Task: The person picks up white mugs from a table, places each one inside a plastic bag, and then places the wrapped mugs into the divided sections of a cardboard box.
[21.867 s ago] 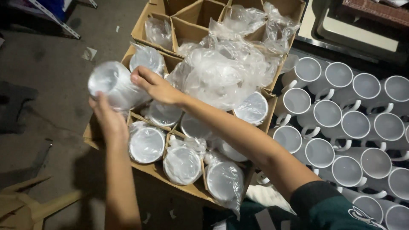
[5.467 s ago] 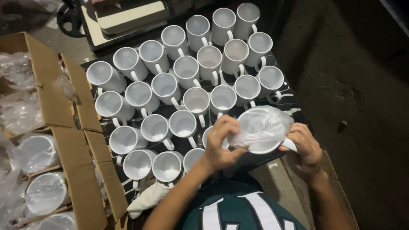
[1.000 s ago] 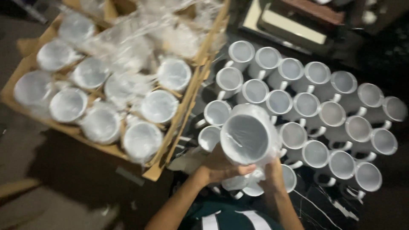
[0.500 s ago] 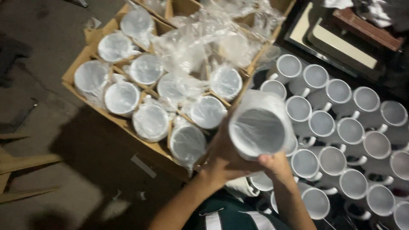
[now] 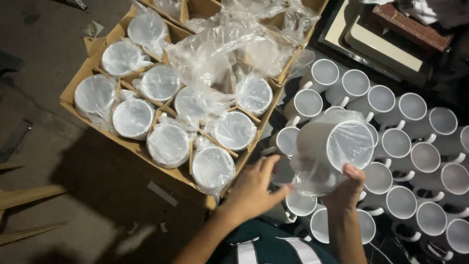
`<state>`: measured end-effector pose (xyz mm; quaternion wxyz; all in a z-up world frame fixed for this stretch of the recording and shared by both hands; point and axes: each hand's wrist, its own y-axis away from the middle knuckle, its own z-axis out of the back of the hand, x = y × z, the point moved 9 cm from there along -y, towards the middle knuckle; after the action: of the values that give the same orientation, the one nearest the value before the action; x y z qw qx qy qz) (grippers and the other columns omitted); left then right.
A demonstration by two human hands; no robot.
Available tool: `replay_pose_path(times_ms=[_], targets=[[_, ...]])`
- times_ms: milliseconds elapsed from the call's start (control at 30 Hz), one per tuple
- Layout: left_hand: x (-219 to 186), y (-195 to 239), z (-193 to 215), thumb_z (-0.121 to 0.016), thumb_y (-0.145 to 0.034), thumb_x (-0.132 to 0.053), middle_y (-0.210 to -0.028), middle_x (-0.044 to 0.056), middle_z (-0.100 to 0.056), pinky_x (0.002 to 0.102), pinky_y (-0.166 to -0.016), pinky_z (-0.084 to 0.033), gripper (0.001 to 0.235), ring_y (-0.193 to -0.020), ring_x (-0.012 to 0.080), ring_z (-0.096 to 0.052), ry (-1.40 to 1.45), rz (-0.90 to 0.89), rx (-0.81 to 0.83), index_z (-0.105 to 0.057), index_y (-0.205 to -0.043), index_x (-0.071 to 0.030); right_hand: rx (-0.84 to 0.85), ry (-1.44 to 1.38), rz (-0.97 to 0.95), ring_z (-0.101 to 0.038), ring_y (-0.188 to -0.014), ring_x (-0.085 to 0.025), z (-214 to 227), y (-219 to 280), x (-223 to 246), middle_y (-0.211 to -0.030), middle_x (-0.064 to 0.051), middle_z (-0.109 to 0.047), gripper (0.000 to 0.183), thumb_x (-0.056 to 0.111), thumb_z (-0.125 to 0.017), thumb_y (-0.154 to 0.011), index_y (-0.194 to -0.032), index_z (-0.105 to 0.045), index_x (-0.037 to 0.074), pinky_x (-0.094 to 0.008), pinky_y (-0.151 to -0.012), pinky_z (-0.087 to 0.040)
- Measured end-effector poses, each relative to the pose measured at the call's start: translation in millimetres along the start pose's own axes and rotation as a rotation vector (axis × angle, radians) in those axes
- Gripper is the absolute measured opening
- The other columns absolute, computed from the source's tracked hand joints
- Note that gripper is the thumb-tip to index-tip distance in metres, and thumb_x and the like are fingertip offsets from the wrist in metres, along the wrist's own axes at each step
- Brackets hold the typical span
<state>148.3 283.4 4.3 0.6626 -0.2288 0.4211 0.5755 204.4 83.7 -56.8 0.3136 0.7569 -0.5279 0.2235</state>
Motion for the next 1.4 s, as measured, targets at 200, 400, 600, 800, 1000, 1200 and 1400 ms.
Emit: replay_pose_path(times_ms=[200,400,600,800,1000,1200,1400], targets=[[-30.8,6.9,53.1,-0.066,-0.095,-0.033,-0.118,0.012,-0.063,0.039,-0.091,-0.057,0.045,-0.108,0.0238,-0.068,0.063,-0.137,-0.203,-0.060,-0.131,-0.006,-0.103,0.039,0.169,-0.062,-0.117,-0.036,-11.5,8.4,24.6,-0.134,-0.020,-0.057,0.096,0.048,-0.073,-0.077,-0.155,-0.042,0.000,-0.049,-0.086,-0.058],[-7.1,61.9,139.3,-0.076,-0.090,-0.013,-0.121,0.007,-0.065,0.040,-0.105,-0.049,0.035,-0.115,0.0219,-0.063,-0.070,-0.153,-0.793,-0.061,-0.121,-0.006,-0.087,0.023,0.211,-0.058,-0.123,-0.035,32.7,25.0,37.4,-0.142,-0.020,-0.054,0.097,0.045,-0.074,-0.083,-0.161,-0.040,-0.001,-0.050,-0.095,-0.056],[157.6,151.7,173.5,-0.069,-0.097,-0.013,-0.140,0.016,-0.050,0.040,-0.118,-0.045,0.051,-0.130,0.0261,-0.052,0.243,0.194,-1.347,-0.045,-0.140,0.000,-0.138,0.044,0.205,-0.060,-0.120,-0.037,20.5,26.3,48.2,-0.138,-0.019,-0.055,0.095,0.048,-0.073,-0.079,-0.156,-0.042,0.002,-0.052,-0.090,-0.057],[378.4,163.1,113.9,-0.048,-0.112,-0.045,-0.169,0.013,-0.017,0.034,-0.123,-0.017,0.076,-0.150,0.0159,-0.022,1.171,0.243,-1.327,-0.021,-0.165,0.002,-0.127,0.033,0.163,-0.061,-0.118,-0.035,12.9,7.6,33.1,-0.135,-0.017,-0.056,0.094,0.048,-0.073,-0.077,-0.155,-0.044,0.004,-0.051,-0.088,-0.058],[358.2,138.0,154.2,-0.044,-0.101,-0.046,-0.157,0.012,-0.047,0.038,-0.119,-0.034,0.068,-0.141,0.0244,-0.048,1.148,0.395,-1.341,-0.043,-0.150,0.001,-0.016,-0.083,0.022,-0.064,-0.110,-0.035,-22.0,-7.5,-5.9,-0.129,-0.016,-0.060,0.088,0.048,-0.075,-0.074,-0.148,-0.050,0.006,-0.052,-0.085,-0.058],[376.1,121.4,227.0,-0.034,-0.101,-0.043,-0.152,0.011,-0.054,0.043,-0.116,-0.041,0.062,-0.137,0.0261,-0.055,1.185,0.281,-1.203,-0.050,-0.146,-0.003,-0.210,-0.130,-0.085,-0.066,-0.106,-0.031,31.7,-6.5,-59.1,-0.121,-0.014,-0.066,0.088,0.044,-0.073,-0.066,-0.143,-0.053,0.006,-0.048,-0.089,-0.060],[477.5,136.9,317.5,-0.037,-0.099,-0.036,-0.151,0.009,-0.059,0.051,-0.118,-0.039,0.057,-0.140,0.0269,-0.056,1.339,0.253,-1.038,-0.054,-0.147,-0.010,-0.364,-0.005,-0.069,-0.067,-0.101,-0.035,151.3,37.2,-46.6,-0.117,-0.017,-0.069,0.083,0.045,-0.070,-0.067,-0.139,-0.057,0.005,-0.049,-0.085,-0.056]])
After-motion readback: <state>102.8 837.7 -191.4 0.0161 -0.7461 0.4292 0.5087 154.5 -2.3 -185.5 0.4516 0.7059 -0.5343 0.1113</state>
